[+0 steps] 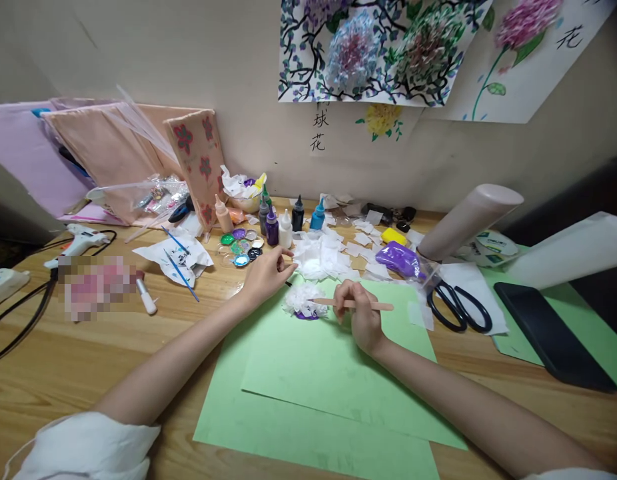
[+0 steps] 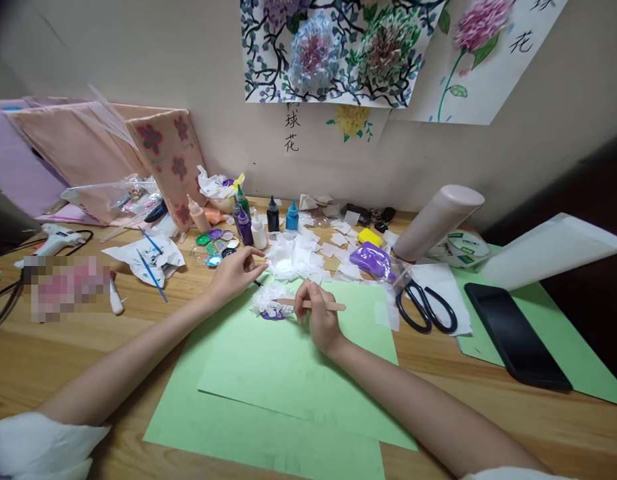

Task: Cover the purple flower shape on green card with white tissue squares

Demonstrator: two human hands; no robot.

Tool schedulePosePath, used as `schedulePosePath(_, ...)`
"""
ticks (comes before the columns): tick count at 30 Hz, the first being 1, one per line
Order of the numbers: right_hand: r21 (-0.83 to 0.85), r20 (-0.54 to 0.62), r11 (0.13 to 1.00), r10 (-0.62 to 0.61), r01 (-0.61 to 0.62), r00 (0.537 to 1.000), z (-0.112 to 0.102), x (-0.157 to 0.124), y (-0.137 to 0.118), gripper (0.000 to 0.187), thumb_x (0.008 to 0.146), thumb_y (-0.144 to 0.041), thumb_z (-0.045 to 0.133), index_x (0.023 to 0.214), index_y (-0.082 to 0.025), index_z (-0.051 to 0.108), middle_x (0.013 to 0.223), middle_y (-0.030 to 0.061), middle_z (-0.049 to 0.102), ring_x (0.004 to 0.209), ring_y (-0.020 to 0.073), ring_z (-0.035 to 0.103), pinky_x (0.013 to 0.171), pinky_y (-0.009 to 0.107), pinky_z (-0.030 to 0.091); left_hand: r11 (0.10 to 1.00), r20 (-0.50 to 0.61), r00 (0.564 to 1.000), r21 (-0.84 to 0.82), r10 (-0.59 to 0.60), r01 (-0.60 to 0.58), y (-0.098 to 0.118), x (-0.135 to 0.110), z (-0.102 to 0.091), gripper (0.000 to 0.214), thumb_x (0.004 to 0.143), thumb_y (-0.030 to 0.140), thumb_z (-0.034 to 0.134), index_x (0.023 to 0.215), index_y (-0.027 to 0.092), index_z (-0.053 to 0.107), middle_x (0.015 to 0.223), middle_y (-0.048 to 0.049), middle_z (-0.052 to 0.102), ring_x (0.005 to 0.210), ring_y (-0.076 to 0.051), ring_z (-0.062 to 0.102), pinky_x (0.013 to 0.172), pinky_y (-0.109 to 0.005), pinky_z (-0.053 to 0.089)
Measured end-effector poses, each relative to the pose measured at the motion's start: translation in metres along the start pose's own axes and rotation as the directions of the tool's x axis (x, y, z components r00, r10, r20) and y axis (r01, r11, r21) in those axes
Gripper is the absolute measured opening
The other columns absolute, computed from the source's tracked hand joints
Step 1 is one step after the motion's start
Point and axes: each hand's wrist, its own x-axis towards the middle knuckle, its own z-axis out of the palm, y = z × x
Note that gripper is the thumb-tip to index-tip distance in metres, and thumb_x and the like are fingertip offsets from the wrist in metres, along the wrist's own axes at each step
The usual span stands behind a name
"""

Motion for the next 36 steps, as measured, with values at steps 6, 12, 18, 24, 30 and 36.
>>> schedulePosePath(6,0.055,0.006,0.994,0.089,-0.089,0.996,-0.001,0.004,0.001,0.050,0.094,-0.052,0.032,0.058,-0.020,0.048,0.046,-0.0038,0.045,0.037,0.0095,0.043,0.042,0.024,0.037,0.995,-0.021,0.997,0.073,0.074,-0.072,-0.002,0.016,0.017,0.027,0.089,0.039,0.051,0.100,0.018,0.063,0.067,0.0010,0.059,0.064,-0.015,0.055,0.057,-0.024,0.030)
schedulePosePath(12,0.091,0.020,0.986,0.140,-0.141,0.990,-0.001,0.002,0.001,0.052,0.091,-0.057,0.037,0.057,-0.019,0.050,0.047,-0.0031,0.047,0.039,0.0088,0.043,0.042,0.023,0.036,0.997,-0.078,0.996,0.069,0.049,-0.044,-0.007,0.016,0.021,0.019,0.090,0.031,0.050,0.094,0.019,0.065,0.069,0.0000,0.062,0.064,-0.015,0.056,0.057,-0.025,0.029)
schedulePosePath(18,0.115,0.005,0.979,0.171,-0.170,0.985,-0.001,0.002,0.001,0.052,0.090,-0.058,0.040,0.057,-0.019,0.051,0.048,-0.0029,0.048,0.039,0.0086,0.044,0.043,0.023,0.036,1.000,-0.137,0.991,0.019,-0.009,0.012,-0.009,0.014,0.022,0.017,0.090,0.030,0.049,0.087,0.019,0.062,0.064,0.0009,0.059,0.060,-0.014,0.054,0.056,-0.024,0.030)
schedulePosePath(24,0.115,0.008,0.983,0.146,-0.145,0.989,-0.001,0.002,0.002,0.052,0.090,-0.057,0.039,0.057,-0.019,0.051,0.049,-0.0030,0.048,0.040,0.0088,0.043,0.043,0.024,0.035,0.985,-0.233,0.972,-0.170,0.004,-0.044,-0.009,0.014,0.020,0.012,0.087,0.028,0.052,0.082,0.018,0.058,0.059,0.0041,0.049,0.055,-0.011,0.046,0.055,-0.022,0.031)
schedulePosePath(30,0.081,0.022,0.996,0.038,-0.040,0.999,-0.003,0.002,0.003,0.048,0.093,-0.052,0.036,0.061,-0.020,0.052,0.053,-0.0028,0.048,0.045,0.0102,0.045,0.049,0.026,0.036,0.852,-0.249,0.968,-0.508,-0.001,-0.129,-0.008,0.006,0.006,0.019,0.084,0.035,0.056,0.078,0.018,0.055,0.062,0.0036,0.045,0.055,-0.010,0.039,0.053,-0.022,0.031)
schedulePosePath(36,-0.154,0.364,0.973,-0.104,0.170,0.925,-0.004,-0.003,0.001,0.046,0.099,-0.039,0.031,0.062,-0.019,0.052,0.053,-0.0014,0.049,0.053,0.0123,0.045,0.056,0.027,0.037,0.762,0.231,0.965,-0.645,0.125,0.056,-0.008,-0.043,-0.026,0.025,0.082,0.038,0.060,0.073,0.015,0.056,0.066,0.0015,0.050,0.057,-0.009,0.041,0.052,-0.021,0.031)
